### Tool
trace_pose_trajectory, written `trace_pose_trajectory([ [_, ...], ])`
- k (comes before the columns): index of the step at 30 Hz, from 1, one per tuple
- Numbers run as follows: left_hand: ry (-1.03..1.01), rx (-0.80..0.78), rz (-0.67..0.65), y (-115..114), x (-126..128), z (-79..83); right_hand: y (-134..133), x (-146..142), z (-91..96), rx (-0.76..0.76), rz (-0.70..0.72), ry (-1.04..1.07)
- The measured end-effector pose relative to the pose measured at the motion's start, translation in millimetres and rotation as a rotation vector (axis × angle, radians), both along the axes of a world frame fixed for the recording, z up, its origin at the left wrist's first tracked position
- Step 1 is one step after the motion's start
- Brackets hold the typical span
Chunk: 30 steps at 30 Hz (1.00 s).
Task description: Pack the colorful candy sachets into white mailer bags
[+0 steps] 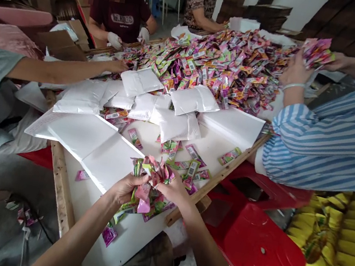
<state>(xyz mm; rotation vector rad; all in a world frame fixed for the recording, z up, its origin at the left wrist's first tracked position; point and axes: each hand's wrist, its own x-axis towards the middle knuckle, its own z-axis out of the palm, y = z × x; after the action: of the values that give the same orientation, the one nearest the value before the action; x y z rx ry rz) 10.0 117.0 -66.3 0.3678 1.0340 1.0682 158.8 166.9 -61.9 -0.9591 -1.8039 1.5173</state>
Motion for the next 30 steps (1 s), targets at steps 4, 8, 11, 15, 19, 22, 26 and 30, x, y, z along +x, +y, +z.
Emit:
trace_pose_trajectory([
  [4,-0.077,0.026,-0.032,-1.9,5.4,0.0,-4.4,-5.1,-3.2,0.038,-0.082,-0.037],
  [8,0.108,0.052,-0.116,0.6,2.1,4.3,1.9,1.6,1.4,0.014,0.000,-0.058],
  [11,0.348,0.011,-0.204,6.2,-6.7,13.3,26.3,26.6,3.0,-0.001,-0.099,-0.045],
  [15,0.819,0.079,-0.093,36.1,-2.8,19.3,77.0,67.7,-3.5,0.095,-0.524,-0.409],
  [19,1.340,0.140,-0.170,89.2,31.4,6.2,109.7,79.3,-15.3,0.124,-0.533,-0.961],
  [22,1.574,0.142,-0.252,115.8,54.8,-6.6,115.5,74.1,-24.1,0.127,-0.424,-1.076],
  [26,1.550,0.204,-0.158,109.3,53.2,-8.5,116.6,78.1,-33.8,0.093,-0.403,-0.975],
  [30,1.056,0.298,0.054,79.7,24.8,6.3,115.2,89.9,-39.4,-0.023,-0.551,-0.552],
])
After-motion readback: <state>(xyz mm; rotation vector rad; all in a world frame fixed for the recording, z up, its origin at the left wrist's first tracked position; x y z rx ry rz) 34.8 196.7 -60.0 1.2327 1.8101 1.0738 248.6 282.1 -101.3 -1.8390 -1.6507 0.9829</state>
